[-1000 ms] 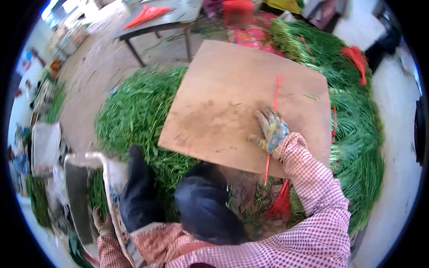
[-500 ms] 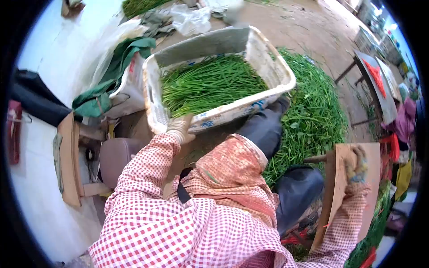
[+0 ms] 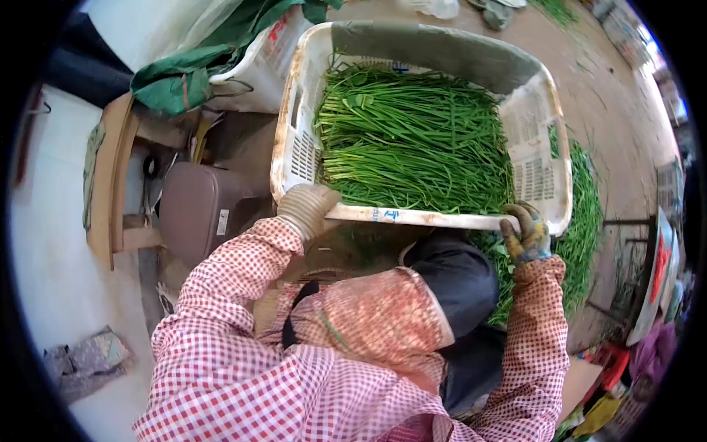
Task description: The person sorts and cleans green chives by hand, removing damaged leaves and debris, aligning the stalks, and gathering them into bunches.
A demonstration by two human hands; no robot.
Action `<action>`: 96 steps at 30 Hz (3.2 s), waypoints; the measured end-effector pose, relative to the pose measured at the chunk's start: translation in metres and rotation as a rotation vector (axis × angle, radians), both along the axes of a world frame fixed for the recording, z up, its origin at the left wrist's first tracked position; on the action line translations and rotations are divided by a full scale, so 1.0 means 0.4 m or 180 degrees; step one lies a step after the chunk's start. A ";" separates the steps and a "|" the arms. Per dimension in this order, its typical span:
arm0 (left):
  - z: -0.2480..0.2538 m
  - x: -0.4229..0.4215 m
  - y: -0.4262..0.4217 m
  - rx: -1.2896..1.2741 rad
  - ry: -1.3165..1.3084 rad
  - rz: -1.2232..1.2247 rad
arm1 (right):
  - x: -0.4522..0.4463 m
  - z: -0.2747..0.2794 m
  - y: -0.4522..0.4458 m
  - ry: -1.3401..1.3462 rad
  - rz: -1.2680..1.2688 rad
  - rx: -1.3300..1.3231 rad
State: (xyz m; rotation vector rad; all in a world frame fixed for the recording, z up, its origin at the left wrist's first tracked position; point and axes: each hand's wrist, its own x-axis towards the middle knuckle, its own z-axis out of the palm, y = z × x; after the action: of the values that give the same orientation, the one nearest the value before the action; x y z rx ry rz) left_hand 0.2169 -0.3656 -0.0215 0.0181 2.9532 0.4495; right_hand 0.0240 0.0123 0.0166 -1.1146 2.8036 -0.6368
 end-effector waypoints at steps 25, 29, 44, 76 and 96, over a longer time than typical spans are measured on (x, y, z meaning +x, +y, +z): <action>-0.258 -0.407 -0.025 0.5213 -0.0452 0.4027 | -0.018 -0.096 -0.151 -0.0298 -0.0676 0.0583; -0.181 -0.449 -0.042 0.3902 -0.0347 0.5497 | -0.023 -0.089 -0.160 -0.0236 -0.0532 0.0485; -0.262 -0.589 -0.272 -0.1001 -0.1913 0.0863 | -0.038 -0.109 -0.160 -0.0011 -0.0396 0.0244; -0.275 -0.503 -0.208 -0.0954 -0.1465 0.0944 | -0.026 -0.102 -0.156 0.0139 -0.0374 0.0110; -0.012 -0.477 -0.051 0.0925 -0.1713 0.0815 | -0.051 -0.333 -0.673 -0.6059 -0.2308 -0.3480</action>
State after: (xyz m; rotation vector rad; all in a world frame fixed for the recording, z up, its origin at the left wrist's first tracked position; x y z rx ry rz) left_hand 0.0259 -0.3860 -0.0262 -0.3871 2.3492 0.7745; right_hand 0.0035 -0.2568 -0.1166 0.6295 0.8753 -1.8465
